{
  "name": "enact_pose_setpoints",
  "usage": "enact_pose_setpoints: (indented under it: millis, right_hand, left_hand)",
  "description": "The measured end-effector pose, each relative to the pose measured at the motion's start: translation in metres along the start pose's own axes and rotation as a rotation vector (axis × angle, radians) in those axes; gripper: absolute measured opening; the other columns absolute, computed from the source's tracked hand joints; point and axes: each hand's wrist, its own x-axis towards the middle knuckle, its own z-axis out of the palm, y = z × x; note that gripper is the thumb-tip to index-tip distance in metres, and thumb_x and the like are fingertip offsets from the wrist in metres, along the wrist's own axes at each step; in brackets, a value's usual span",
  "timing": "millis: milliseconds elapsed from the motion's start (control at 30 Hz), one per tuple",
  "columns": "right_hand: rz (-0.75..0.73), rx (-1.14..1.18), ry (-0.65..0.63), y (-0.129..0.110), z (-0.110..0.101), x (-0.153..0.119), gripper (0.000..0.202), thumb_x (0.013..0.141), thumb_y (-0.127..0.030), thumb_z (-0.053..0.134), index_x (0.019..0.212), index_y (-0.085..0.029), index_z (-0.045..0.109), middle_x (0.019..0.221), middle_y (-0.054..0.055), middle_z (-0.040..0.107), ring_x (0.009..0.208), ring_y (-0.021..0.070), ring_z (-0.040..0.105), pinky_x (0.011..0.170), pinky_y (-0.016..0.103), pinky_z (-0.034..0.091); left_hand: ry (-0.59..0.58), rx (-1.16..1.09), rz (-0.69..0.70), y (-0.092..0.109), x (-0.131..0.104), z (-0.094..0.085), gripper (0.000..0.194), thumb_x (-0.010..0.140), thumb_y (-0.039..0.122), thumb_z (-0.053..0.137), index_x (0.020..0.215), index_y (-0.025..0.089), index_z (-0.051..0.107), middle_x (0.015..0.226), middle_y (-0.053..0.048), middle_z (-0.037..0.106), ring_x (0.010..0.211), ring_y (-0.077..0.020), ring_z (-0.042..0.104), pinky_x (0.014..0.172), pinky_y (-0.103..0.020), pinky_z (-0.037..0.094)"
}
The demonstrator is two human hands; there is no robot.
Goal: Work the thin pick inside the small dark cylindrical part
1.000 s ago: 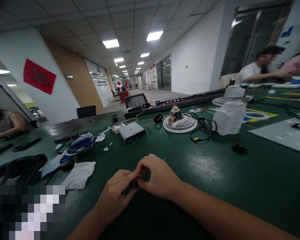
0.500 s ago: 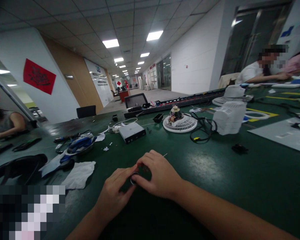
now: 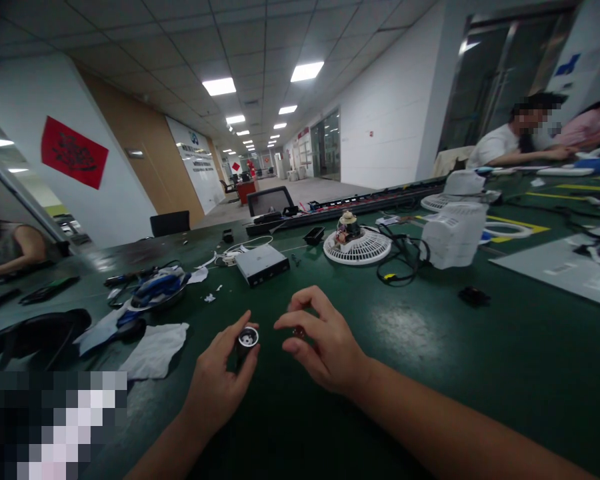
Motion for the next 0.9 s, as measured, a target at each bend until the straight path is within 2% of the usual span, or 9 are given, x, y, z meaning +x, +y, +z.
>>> enact_pose_setpoints:
  millis: [100,167,233,300,433,600,800,900]
  right_hand:
    - [0.07,0.163,0.121,-0.003,0.005,-0.002,0.035,0.099,-0.051,0.044,0.096,-0.022,0.064,0.076,0.002,0.05,0.065,0.0161,0.051,0.057,0.03,0.044]
    - [0.162,0.344,0.193,-0.003,0.01,-0.002,0.032,0.1,-0.049,0.045,0.095,-0.023,0.062,0.076,0.001,0.053,0.059,0.0137,0.053,0.052,0.028,0.044]
    - [0.234,0.462,0.237,0.0,0.014,-0.002,0.028,0.1,-0.047,0.048,0.097,-0.022,0.061,0.079,0.001,0.058,0.061,0.014,0.059,0.054,0.028,0.049]
    - [0.296,0.494,0.217,0.003,0.018,-0.004,0.027,0.099,-0.046,0.051,0.097,-0.021,0.062,0.079,0.002,0.06,0.064,0.0148,0.062,0.057,0.028,0.052]
    - [0.383,0.504,0.086,0.007,0.022,-0.007,0.027,0.098,-0.045,0.052,0.097,-0.02,0.062,0.078,0.002,0.064,0.067,0.0152,0.065,0.061,0.028,0.054]
    - [0.33,0.462,0.014,0.006,0.022,-0.009,0.025,0.099,-0.043,0.051,0.099,-0.021,0.063,0.083,0.002,0.063,0.07,0.0147,0.065,0.064,0.028,0.053]
    - [0.17,0.328,0.075,0.005,0.016,-0.009,0.031,0.099,-0.05,0.048,0.099,-0.023,0.064,0.082,0.003,0.062,0.073,0.0181,0.061,0.065,0.032,0.048]
    - [0.144,0.291,0.094,0.004,0.012,-0.008,0.03,0.099,-0.05,0.047,0.098,-0.024,0.063,0.081,0.003,0.061,0.075,0.0188,0.06,0.065,0.032,0.047]
  left_hand:
    - [-0.02,0.014,-0.002,0.0,-0.001,0.001,0.05,0.09,0.02,0.058,0.138,0.017,0.048,0.109,-0.009,0.071,0.094,-0.0216,0.067,0.083,-0.038,0.056]
    - [-0.039,0.021,0.005,-0.001,-0.002,0.002,0.052,0.089,0.019,0.059,0.139,0.017,0.047,0.107,-0.008,0.071,0.09,-0.0211,0.067,0.081,-0.038,0.056]
    - [-0.061,0.026,0.016,-0.001,-0.002,0.003,0.053,0.088,0.019,0.06,0.139,0.018,0.046,0.106,-0.007,0.071,0.089,-0.021,0.066,0.08,-0.038,0.056]
    - [-0.074,0.026,0.025,-0.002,-0.002,0.004,0.053,0.088,0.018,0.06,0.139,0.018,0.046,0.107,-0.007,0.07,0.091,-0.0213,0.066,0.082,-0.04,0.055]
    - [-0.084,0.007,0.049,-0.003,-0.003,0.005,0.052,0.089,0.018,0.06,0.139,0.019,0.046,0.108,-0.008,0.07,0.094,-0.0215,0.065,0.082,-0.039,0.055]
    - [-0.089,0.007,0.045,-0.003,-0.004,0.004,0.052,0.089,0.018,0.06,0.139,0.019,0.045,0.106,-0.008,0.069,0.091,-0.0213,0.065,0.08,-0.039,0.055]
    - [-0.083,0.014,0.033,-0.001,-0.003,0.003,0.052,0.088,0.019,0.06,0.139,0.02,0.046,0.106,-0.008,0.069,0.091,-0.0213,0.066,0.08,-0.039,0.055]
    - [-0.081,0.025,0.025,-0.002,-0.002,0.003,0.052,0.087,0.018,0.061,0.137,0.02,0.048,0.106,-0.007,0.07,0.091,-0.0216,0.066,0.08,-0.04,0.055]
